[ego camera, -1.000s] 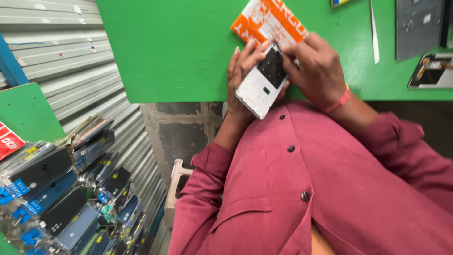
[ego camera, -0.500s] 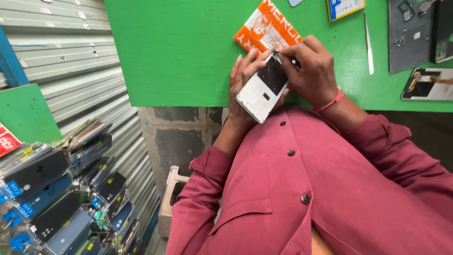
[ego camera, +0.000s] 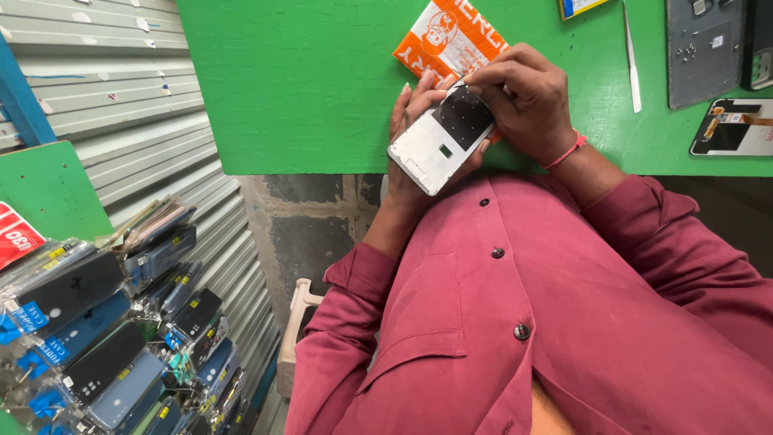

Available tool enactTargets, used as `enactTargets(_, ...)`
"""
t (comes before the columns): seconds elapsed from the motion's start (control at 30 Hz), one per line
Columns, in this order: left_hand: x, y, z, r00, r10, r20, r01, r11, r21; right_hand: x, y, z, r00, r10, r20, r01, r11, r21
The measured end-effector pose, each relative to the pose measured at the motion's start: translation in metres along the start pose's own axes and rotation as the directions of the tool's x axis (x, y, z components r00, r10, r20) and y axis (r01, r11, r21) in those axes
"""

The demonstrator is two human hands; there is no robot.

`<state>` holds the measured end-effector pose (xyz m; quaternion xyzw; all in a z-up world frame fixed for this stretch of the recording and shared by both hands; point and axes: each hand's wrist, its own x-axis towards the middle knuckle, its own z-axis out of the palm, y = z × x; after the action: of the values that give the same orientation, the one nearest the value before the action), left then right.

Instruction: The person holds a disassembled smartphone and uses a small metal tool to pry and remove a thin film or adhesive strip from the edges of the phone's internal frame. The person repeatedly lifts and peels the strip along the perimeter while rotating the device to access different sides.

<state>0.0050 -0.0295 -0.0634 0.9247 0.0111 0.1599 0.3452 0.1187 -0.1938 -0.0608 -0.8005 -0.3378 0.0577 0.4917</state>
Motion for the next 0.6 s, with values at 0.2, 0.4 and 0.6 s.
enactTargets(0.2, 0.0019, 0.0005, -0.0005, 1.000, 0.004, 0.030, -0.005, 0.999, 0.040, 0.0011, -0.0078, -0.0013, 0.999, 0.013, -0.030, -0.013, 1.000, -0.001)
enactTargets(0.4, 0.0039, -0.0001, 0.0009, 0.999, 0.035, 0.019, -0.036, 0.996, 0.077, 0.0015, -0.0087, -0.0033, 0.999, -0.023, 0.022, 0.023, 1.000, -0.011)
enactTargets(0.6, 0.0027, 0.0003, -0.0014, 0.999, 0.020, 0.031, -0.021, 0.999, 0.048, 0.0005, -0.0068, 0.0000, 0.999, -0.041, 0.014, 0.041, 0.999, -0.013)
